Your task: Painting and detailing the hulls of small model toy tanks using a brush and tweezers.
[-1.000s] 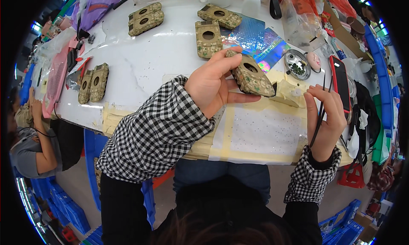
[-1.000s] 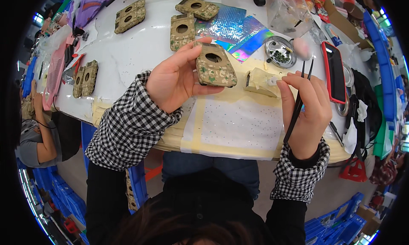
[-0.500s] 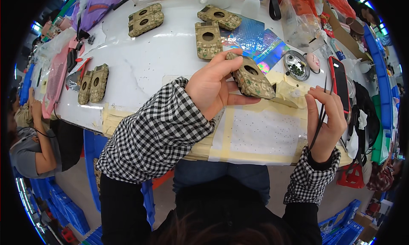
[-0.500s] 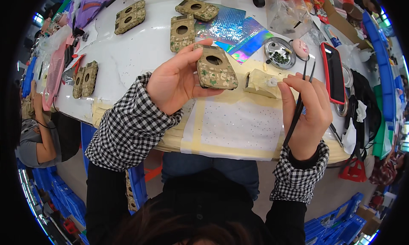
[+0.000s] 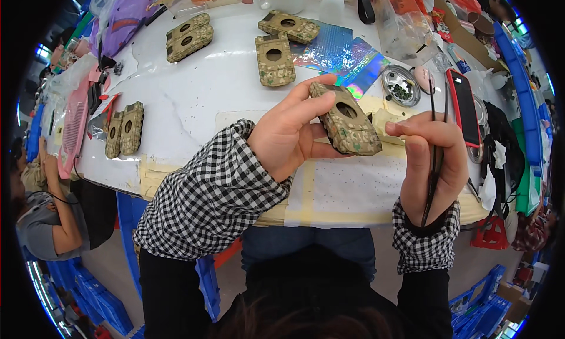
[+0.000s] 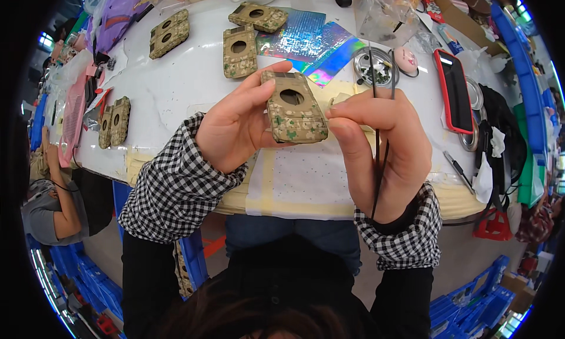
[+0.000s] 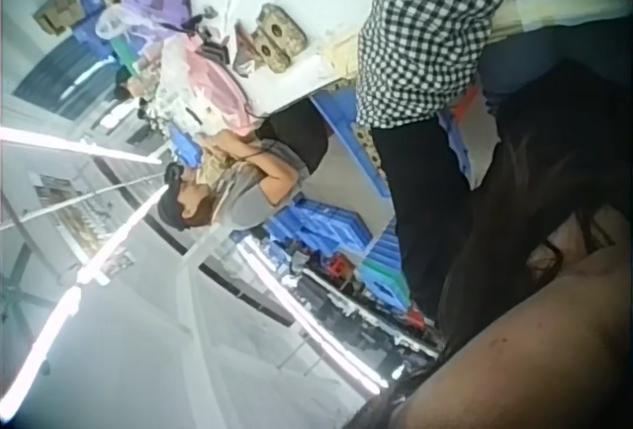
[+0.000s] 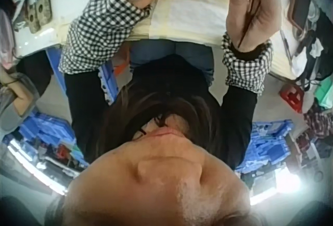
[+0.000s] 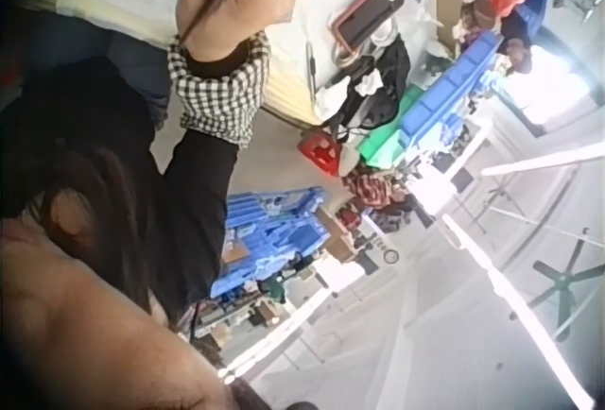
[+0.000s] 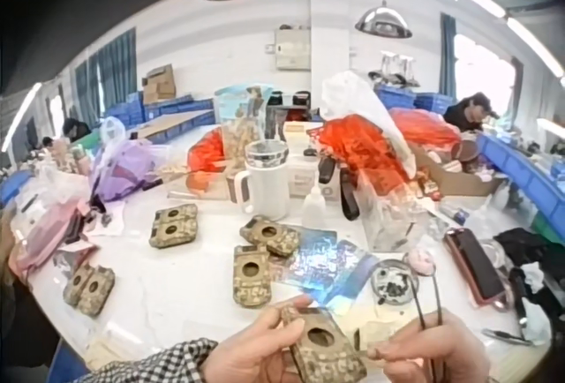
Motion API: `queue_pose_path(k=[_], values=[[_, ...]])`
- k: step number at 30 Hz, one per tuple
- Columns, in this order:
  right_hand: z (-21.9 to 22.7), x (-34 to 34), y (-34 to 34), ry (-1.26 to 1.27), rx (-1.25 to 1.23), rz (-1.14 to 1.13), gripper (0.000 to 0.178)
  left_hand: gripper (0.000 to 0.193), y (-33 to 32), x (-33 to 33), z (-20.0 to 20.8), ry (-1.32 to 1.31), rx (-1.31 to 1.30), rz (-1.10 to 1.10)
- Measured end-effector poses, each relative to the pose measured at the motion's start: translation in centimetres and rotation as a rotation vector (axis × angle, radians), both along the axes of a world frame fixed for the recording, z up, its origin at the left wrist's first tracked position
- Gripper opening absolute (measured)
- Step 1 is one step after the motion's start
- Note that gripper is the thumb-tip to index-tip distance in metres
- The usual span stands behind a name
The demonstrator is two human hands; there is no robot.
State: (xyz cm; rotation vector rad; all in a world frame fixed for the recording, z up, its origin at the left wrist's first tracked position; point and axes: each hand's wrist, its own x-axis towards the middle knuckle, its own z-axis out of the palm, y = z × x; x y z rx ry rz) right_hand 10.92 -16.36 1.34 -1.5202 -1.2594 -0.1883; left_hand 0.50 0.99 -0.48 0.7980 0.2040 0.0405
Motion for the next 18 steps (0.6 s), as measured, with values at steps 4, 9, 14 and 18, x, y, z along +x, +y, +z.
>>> queue_pose_path(k=[4, 9, 14, 18], values=[[-0.14, -0.13, 0.39, 0.086, -0.002, 0.055, 0.006, 0.053, -0.15, -0.06, 0.07, 0.021, 0.042, -0.013], [-0.5, -0.01, 0.51, 0.125, 0.009, 0.068, 0.007, 0.047, -0.43, 0.06, 0.26, 0.045, 0.08, -0.005], [-0.5, -0.18, 0.57, 0.155, 0.005, 0.056, 0.007, 0.044, -0.4, -0.02, 0.26, 0.054, 0.087, -0.008], [-0.4, -0.18, 0.62, 0.122, -0.008, 0.034, 0.007, 0.042, -0.43, 0.01, 0.33, 0.056, 0.082, -0.012]])
